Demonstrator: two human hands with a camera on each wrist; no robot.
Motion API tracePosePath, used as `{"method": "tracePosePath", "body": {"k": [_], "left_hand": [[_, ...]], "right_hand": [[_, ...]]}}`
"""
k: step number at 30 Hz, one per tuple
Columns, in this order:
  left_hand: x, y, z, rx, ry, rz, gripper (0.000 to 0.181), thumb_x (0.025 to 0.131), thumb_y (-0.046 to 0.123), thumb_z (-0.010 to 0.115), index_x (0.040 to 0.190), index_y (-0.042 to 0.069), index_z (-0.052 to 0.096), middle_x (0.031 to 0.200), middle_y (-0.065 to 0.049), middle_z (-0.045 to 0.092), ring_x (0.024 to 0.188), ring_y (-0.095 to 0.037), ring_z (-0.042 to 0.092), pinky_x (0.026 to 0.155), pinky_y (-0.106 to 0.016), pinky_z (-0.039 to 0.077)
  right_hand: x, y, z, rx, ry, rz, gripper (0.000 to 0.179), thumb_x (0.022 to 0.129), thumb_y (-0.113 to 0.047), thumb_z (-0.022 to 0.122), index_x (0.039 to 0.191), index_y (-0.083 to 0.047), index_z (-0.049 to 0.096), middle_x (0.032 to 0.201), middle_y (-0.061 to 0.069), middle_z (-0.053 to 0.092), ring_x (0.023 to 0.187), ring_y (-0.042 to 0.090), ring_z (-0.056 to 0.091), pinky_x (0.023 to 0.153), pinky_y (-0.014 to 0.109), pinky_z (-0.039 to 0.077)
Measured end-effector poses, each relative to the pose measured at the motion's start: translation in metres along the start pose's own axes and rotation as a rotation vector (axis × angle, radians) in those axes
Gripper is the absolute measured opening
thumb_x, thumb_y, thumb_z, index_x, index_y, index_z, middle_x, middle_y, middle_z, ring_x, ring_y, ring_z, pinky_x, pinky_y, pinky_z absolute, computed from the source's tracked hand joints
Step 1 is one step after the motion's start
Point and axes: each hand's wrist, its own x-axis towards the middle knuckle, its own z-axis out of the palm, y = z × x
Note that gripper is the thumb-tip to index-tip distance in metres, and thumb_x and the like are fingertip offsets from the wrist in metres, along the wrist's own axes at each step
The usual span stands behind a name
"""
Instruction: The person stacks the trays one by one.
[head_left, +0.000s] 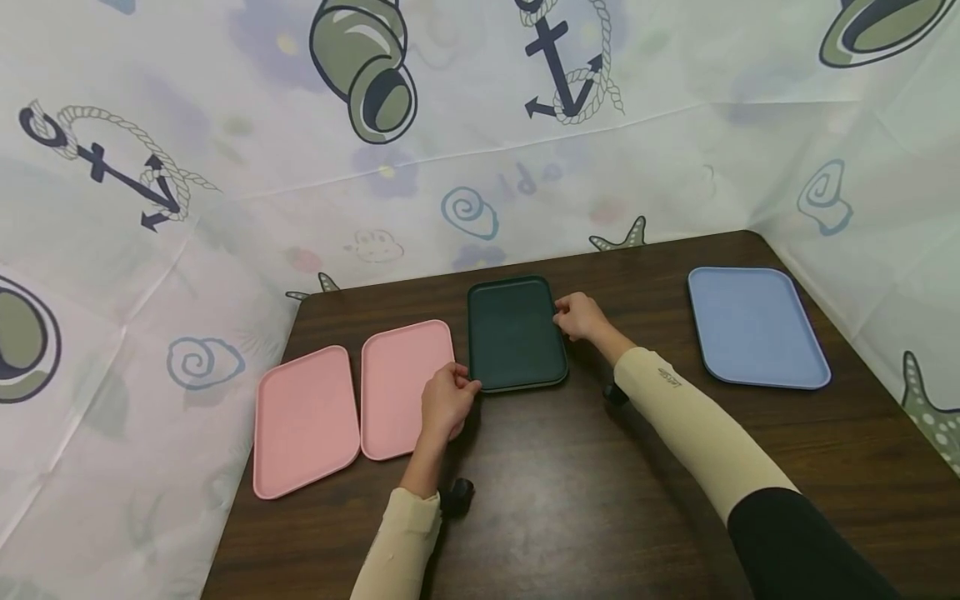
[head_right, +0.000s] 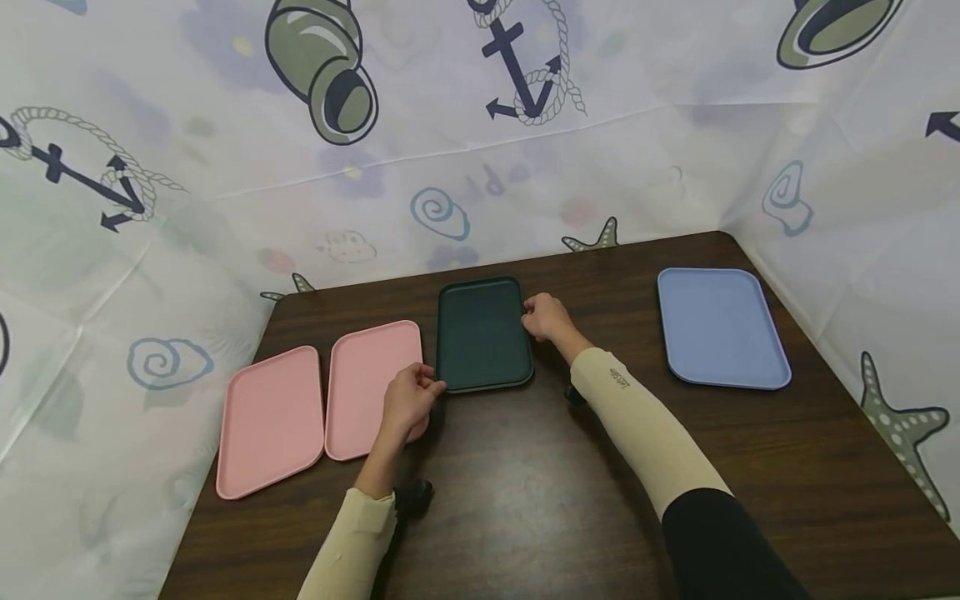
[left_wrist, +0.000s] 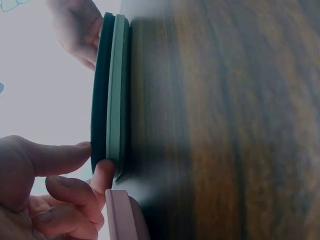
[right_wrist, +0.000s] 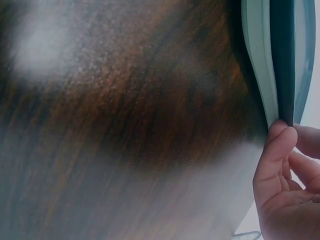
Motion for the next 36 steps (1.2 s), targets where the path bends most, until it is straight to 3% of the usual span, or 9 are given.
{"method": "tracePosePath", "body": {"k": [8, 16, 23, 27, 30, 36], "left_hand": [[0.003, 0.001, 0.007, 0.035, 0.027, -0.030, 0.023, 0.084, 0.017, 0.076, 0.102, 0.004, 0.068, 0.073, -0.001, 0.063, 0.069, -0.019, 0.058, 0.067, -0.038, 0.045], [0.006, 0.003, 0.010, 0.080, 0.068, -0.019, 0.024, 0.084, 0.017, 0.077, 0.103, 0.004, 0.071, 0.072, -0.001, 0.065, 0.070, -0.021, 0.059, 0.069, -0.040, 0.047], [0.003, 0.006, 0.009, 0.127, 0.083, 0.015, 0.027, 0.084, 0.018, 0.076, 0.107, 0.005, 0.073, 0.074, 0.000, 0.066, 0.072, -0.020, 0.061, 0.068, -0.041, 0.048], [-0.012, 0.006, -0.006, 0.154, 0.157, 0.055, 0.028, 0.085, 0.018, 0.075, 0.110, 0.007, 0.074, 0.075, 0.000, 0.068, 0.073, -0.023, 0.062, 0.066, -0.042, 0.048], [-0.028, 0.003, -0.025, 0.132, 0.233, 0.049, 0.026, 0.085, 0.017, 0.074, 0.110, 0.008, 0.074, 0.077, -0.002, 0.070, 0.071, -0.026, 0.061, 0.064, -0.042, 0.045], [-0.059, -0.025, -0.063, 0.144, 0.342, -0.063, 0.025, 0.088, 0.020, 0.072, 0.109, 0.008, 0.074, 0.081, -0.006, 0.071, 0.062, -0.024, 0.058, 0.060, -0.041, 0.042]], "right_hand": [[0.009, 0.002, -0.001, -0.012, 0.002, 0.019, 0.043, 0.098, -0.009, 0.055, 0.139, 0.003, 0.050, 0.106, 0.016, 0.063, 0.075, 0.020, 0.061, 0.059, 0.027, 0.051], [0.010, 0.001, -0.004, -0.007, -0.006, 0.000, 0.045, 0.098, -0.008, 0.057, 0.141, 0.004, 0.048, 0.101, 0.014, 0.061, 0.064, 0.014, 0.056, 0.058, 0.025, 0.049], [0.009, 0.004, -0.004, -0.036, 0.020, -0.005, 0.047, 0.098, -0.013, 0.058, 0.141, 0.003, 0.049, 0.106, 0.014, 0.062, 0.058, 0.014, 0.055, 0.059, 0.028, 0.048], [0.003, 0.000, 0.002, -0.063, 0.123, 0.016, 0.046, 0.098, -0.022, 0.058, 0.140, -0.003, 0.052, 0.109, 0.009, 0.061, 0.075, 0.019, 0.057, 0.066, 0.033, 0.045], [-0.005, -0.007, 0.007, -0.062, 0.205, 0.004, 0.045, 0.098, -0.026, 0.058, 0.139, -0.007, 0.054, 0.108, 0.007, 0.061, 0.081, 0.022, 0.056, 0.066, 0.036, 0.044], [-0.024, -0.030, 0.019, -0.070, 0.238, -0.102, 0.037, 0.098, -0.027, 0.060, 0.130, -0.008, 0.062, 0.095, 0.003, 0.067, 0.069, 0.019, 0.059, 0.058, 0.035, 0.045]]}}
